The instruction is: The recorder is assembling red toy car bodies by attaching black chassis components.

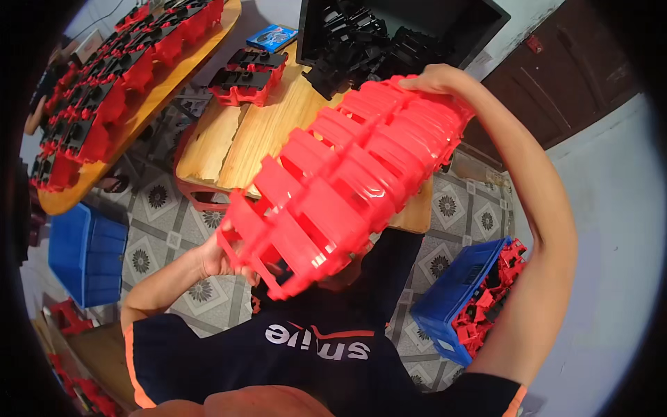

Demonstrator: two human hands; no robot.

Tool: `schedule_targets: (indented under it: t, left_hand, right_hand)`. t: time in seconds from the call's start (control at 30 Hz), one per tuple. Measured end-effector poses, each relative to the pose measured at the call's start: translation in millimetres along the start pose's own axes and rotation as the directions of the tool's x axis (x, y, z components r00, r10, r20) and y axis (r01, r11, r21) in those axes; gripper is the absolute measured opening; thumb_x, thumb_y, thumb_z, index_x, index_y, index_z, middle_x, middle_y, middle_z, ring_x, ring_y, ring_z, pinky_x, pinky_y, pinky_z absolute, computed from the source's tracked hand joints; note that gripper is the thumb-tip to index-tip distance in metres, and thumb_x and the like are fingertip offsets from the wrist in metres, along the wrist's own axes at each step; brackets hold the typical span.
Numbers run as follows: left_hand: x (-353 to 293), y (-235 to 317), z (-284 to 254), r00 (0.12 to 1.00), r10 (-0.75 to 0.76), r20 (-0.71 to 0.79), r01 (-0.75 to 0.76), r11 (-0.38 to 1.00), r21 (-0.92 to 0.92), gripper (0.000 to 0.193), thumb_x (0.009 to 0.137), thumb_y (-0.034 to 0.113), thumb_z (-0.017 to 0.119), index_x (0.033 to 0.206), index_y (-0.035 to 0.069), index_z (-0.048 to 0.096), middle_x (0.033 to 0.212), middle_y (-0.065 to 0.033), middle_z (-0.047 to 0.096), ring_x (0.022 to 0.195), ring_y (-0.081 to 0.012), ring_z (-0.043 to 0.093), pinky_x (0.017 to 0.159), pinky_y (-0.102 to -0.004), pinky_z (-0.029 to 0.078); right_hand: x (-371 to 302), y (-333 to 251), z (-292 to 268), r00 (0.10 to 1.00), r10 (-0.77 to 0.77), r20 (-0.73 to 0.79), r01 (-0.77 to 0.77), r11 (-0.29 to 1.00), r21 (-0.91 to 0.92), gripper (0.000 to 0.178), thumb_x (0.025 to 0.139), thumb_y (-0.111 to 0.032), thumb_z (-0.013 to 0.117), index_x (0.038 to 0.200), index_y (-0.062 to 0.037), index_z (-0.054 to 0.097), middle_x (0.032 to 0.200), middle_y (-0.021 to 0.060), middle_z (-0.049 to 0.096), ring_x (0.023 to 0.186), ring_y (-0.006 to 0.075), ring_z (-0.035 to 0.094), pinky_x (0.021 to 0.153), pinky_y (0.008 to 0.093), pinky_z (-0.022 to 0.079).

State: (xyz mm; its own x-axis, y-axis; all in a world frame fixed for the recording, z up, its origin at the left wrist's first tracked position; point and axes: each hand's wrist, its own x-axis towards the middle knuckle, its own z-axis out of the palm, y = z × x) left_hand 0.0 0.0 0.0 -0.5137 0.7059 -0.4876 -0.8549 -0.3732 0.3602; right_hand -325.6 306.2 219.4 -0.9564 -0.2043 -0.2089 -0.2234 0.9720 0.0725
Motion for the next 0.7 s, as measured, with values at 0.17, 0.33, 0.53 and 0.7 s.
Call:
schedule_targets:
  t: [0.17, 0.33, 0.53, 0.7]
  left_hand:
    - [-1, 37, -24, 0.974, 0.094, 0.207, -0.044, 0.972, -0.232, 0.103, 0.084, 0.082, 0.021, 0.143, -0.001, 0.036, 0.13, -0.0363, 0.05, 0.103, -0.0557, 0.059, 0.063, -0.0531, 0.059]
    - [4, 32, -78, 0.98, 0.189, 0.056, -0.165, 0.944, -0.287, 0.113, 0.081, 0.087, 0.019, 0.139, -0.009, 0.036, 0.103, -0.0389, 0.062, 0.086, -0.0482, 0.068, 0.046, -0.0403, 0.058]
    - [2, 44, -20, 0.9, 0.417, -0.13, -0.437, 0.851, -0.292, 0.114, 0.074, 0.088, 0.037, 0.148, 0.001, 0.025, 0.13, -0.0322, 0.052, 0.105, -0.0508, 0.061, 0.067, -0.0523, 0.06]
    - [5, 12, -15, 0.721, 0.684, -0.113, -0.682, 0.729, 0.056, 0.101, 0.082, 0.076, 0.047, 0.155, 0.018, 0.007, 0.134, -0.0253, 0.051, 0.11, -0.0456, 0.06, 0.073, -0.0488, 0.058]
  right_hand:
    - [141, 35, 52, 0.926, 0.003, 0.377, 0.172, 0.887, -0.43, 0.036, 0.065, -0.025, 0.061, 0.087, 0.0003, 0.074, 0.083, 0.0142, 0.072, 0.072, 0.0267, 0.067, 0.06, 0.0447, 0.052]
    - [149, -26, 52, 0.903, -0.039, 0.429, 0.165, 0.952, -0.26, 0.024, 0.062, -0.016, 0.066, 0.078, 0.0012, 0.07, 0.072, 0.0109, 0.065, 0.062, 0.0267, 0.061, 0.052, 0.0427, 0.047]
    - [125, -6, 35, 0.884, -0.045, 0.466, -0.058, 0.977, 0.204, 0.016, 0.062, -0.015, 0.072, 0.065, -0.0037, 0.062, 0.06, 0.003, 0.057, 0.046, 0.0164, 0.053, 0.042, 0.0332, 0.044]
    - [92, 27, 30, 0.982, -0.182, -0.048, 0.174, 0.785, 0.595, 0.048, 0.079, -0.044, 0.072, 0.099, -0.0007, 0.07, 0.084, 0.0069, 0.068, 0.069, 0.02, 0.065, 0.062, 0.0336, 0.054]
